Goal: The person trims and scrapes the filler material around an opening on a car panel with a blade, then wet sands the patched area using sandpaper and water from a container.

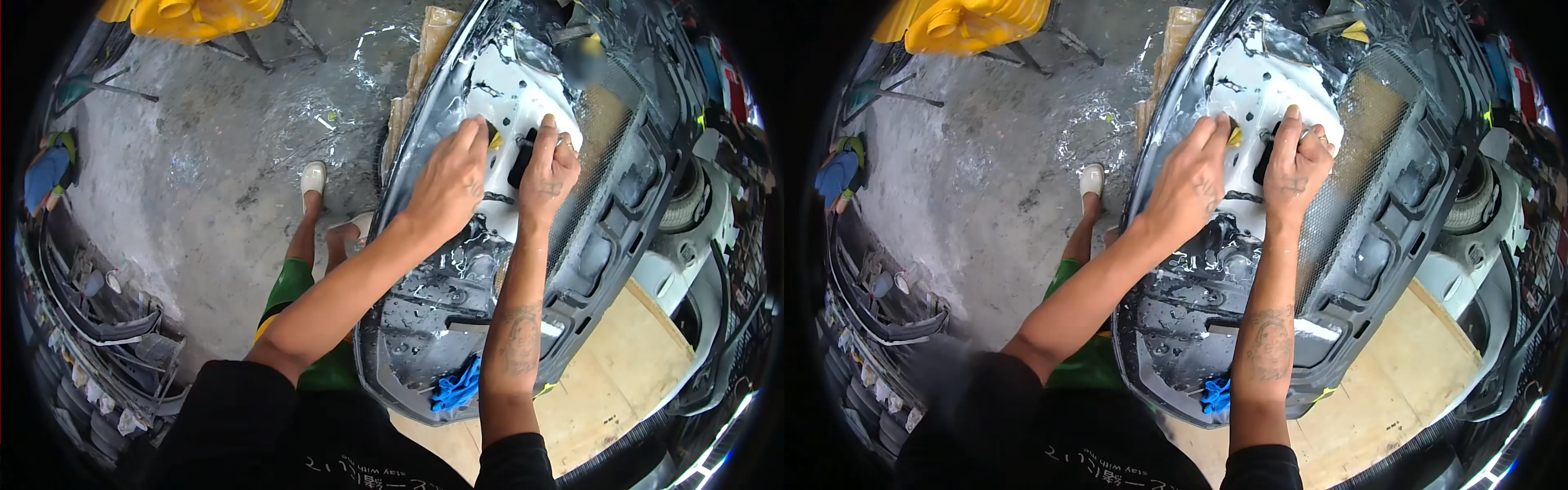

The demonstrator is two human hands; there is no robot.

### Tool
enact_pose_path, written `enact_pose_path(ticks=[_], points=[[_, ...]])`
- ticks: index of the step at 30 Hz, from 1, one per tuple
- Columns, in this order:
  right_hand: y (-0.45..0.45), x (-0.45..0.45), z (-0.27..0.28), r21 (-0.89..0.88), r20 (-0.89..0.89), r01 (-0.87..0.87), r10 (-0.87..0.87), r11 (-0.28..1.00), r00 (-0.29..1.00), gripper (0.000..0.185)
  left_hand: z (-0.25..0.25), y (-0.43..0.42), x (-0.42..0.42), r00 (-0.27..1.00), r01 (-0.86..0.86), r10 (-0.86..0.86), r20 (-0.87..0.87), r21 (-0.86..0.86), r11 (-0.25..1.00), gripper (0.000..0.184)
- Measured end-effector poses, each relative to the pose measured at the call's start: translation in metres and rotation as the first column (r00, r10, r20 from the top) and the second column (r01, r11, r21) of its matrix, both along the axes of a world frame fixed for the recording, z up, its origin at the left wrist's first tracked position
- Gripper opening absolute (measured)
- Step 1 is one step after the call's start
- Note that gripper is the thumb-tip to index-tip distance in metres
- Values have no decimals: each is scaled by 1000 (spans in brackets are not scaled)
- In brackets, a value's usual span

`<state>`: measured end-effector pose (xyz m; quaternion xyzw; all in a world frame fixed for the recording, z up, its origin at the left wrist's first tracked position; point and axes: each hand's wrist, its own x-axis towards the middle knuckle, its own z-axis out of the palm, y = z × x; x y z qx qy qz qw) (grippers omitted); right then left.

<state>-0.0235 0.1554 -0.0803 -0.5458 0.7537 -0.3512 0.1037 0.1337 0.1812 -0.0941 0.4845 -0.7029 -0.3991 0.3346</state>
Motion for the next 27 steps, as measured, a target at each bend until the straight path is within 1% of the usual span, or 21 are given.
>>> enact_pose_path(ticks=[1,2,3,5,6,7,9,10,11,13,14,15,17,19,21,22,23,25,26,27], points=[[0,-3,-5,-18,26,-36,36,999,999,46,3,-1,-2,1000,-8,7,11,39,999,58],[-1,-8,-9,-38,51,-71,73,997,996,45,2,-3,-3,1000,-4,4,7,35,999,58],[-5,-5,-4,-40,51,-71,73,997,996,45,0,-4,-2,1000,-3,3,12,2,1000,56],[-3,3,2,18,95,2,-4,1000,995,44,-8,4,3,1000,8,-7,29,-50,999,53],[-5,3,1,-8,90,14,-13,1000,996,46,-14,-10,-1,1000,-2,4,23,-78,997,52],[-3,3,1,-13,89,17,-15,1000,996,46,-12,-4,1,1000,1,1,23,-83,997,52],[-3,0,-1,-21,128,8,-5,1000,992,47,-3,13,4,1000,-1,1,5,-34,999,50],[-4,-1,-4,-61,79,-37,41,997,996,48,1,19,7,998,49,-49,32,-4,999,49],[-3,-3,-6,-59,83,-37,42,998,996,48,-3,13,6,998,48,-48,35,-2,999,49],[-2,0,3,32,26,-27,26,999,999,46,-8,-11,6,1000,0,2,24,-80,997,50],[-1,-2,1,26,24,-26,26,999,999,46,-5,-19,7,999,3,-2,-35,7,1000,46],[0,-7,-4,-11,7,-56,56,998,998,46,-1,-17,12,999,2,-1,-36,4,1000,46],[-3,-7,-6,-52,-7,-96,95,994,995,47,9,-5,23,991,-130,132,-31,40,991,41],[-2,-3,-5,-51,71,-56,60,997,996,47,2,0,14,991,-130,132,-37,64,989,41],[0,1,1,-6,54,-40,40,999,998,47,-3,-10,-3,984,-72,85,154,-88,994,43],[-2,0,4,25,26,-29,28,999,999,48,4,-5,-5,997,-50,51,61,-19,999,43],[-4,-2,0,21,24,-26,25,999,999,48,9,2,-3,997,-47,48,59,-23,999,43],[-3,-4,-7,-82,88,-63,70,995,994,48,12,17,5,997,12,-15,69,47,999,44],[-1,-5,-10,-74,94,-62,69,995,993,48,5,15,3,996,1,0,94,-7,1000,48],[-2,-2,-6,-65,65,-61,65,996,996,48,1,11,2,995,2,-1,101,-3,1000,48]])
